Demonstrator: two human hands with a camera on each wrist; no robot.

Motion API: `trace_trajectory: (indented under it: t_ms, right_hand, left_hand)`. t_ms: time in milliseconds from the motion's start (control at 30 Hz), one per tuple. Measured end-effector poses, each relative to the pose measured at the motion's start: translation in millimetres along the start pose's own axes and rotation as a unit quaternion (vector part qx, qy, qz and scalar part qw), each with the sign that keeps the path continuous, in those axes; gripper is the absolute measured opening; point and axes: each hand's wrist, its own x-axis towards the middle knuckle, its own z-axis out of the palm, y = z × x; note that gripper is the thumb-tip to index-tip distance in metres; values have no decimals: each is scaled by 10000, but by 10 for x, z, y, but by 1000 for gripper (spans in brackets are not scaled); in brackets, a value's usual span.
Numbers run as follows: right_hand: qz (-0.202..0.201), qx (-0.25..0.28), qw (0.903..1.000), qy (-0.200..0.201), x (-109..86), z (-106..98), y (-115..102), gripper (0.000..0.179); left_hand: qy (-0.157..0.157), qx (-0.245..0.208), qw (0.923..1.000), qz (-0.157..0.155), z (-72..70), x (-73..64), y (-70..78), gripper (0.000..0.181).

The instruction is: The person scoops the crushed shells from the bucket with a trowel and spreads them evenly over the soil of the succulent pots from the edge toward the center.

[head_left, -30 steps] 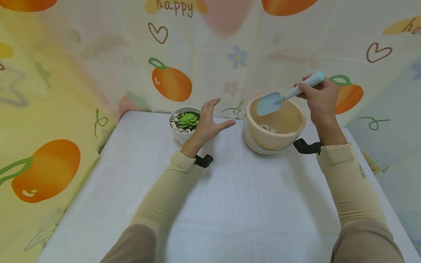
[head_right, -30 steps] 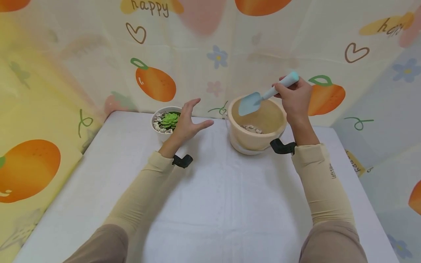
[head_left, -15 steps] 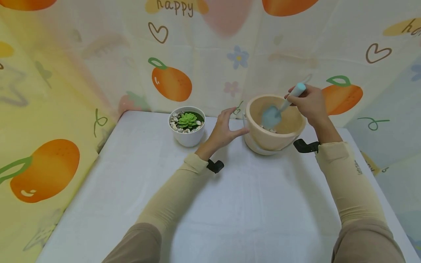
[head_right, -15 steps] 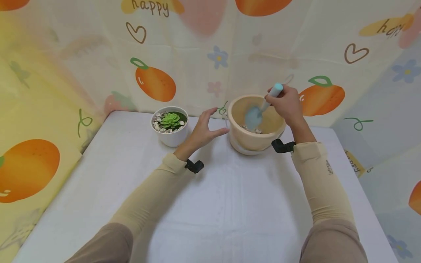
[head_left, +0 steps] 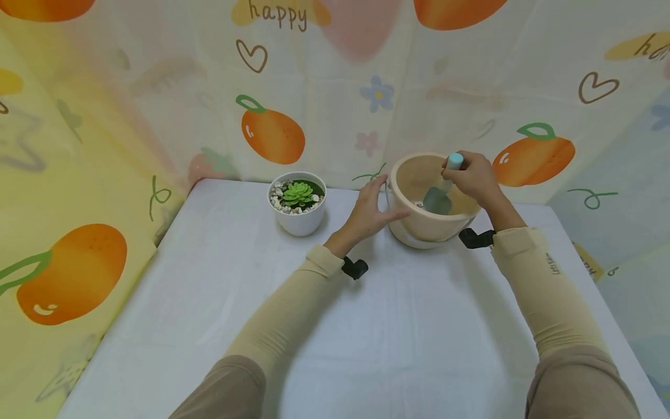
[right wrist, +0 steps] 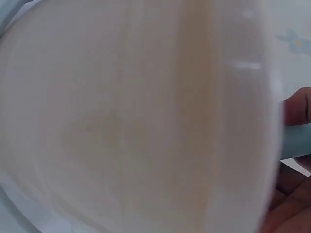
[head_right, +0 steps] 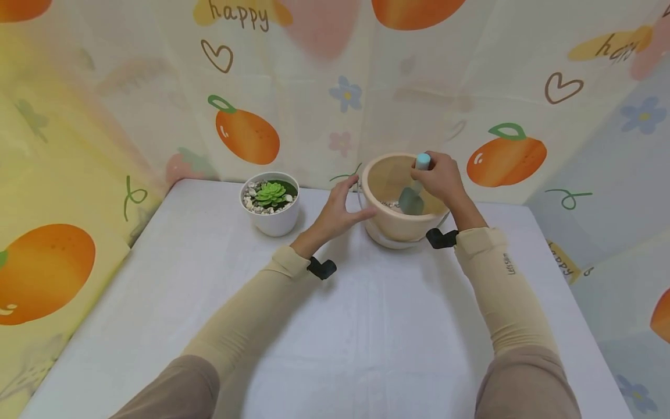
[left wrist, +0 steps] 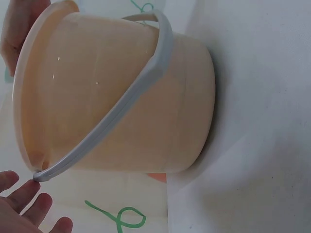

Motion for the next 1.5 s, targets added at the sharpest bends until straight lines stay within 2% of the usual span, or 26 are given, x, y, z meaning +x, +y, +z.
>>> trace_trajectory:
  t_ms: [267, 467, 567, 800, 900, 1200, 1333, 1500]
  right_hand:
    - [30, -27, 10000, -73, 47, 93, 70, 24]
    - [98, -90, 9998, -152, 92, 145, 83, 24]
    - [122, -250, 9995, -151, 98, 153, 84, 28]
    - [-97, -1092, 9923, 573, 83, 157, 76, 34]
    - [-242, -1226, 9900, 649, 94, 171, 87, 34]
    - [-391, -1266, 9887, 704, 134, 260, 85, 33]
    - [-247, -1068, 9910, 767, 156, 320, 100, 33]
    - [16, -855, 9954, 437, 163, 365, 62, 37]
  left_hand:
    - [-66, 105, 9998, -164, 54, 12, 18, 98]
    - [-27, 267, 9995, -167, 87, 39, 15, 101]
    - [-37, 257, 9994, -224, 100, 47, 9, 103]
    - [-56, 281, 9994, -216, 112, 62, -4, 106]
    - [-42, 311, 9993, -187, 113, 76, -12, 107]
    - [72, 305, 9993, -218, 157, 100, -48, 108]
    - [153, 205, 9993, -256, 176, 104, -34, 106]
    - [98, 133, 9996, -229, 201, 118, -10, 106]
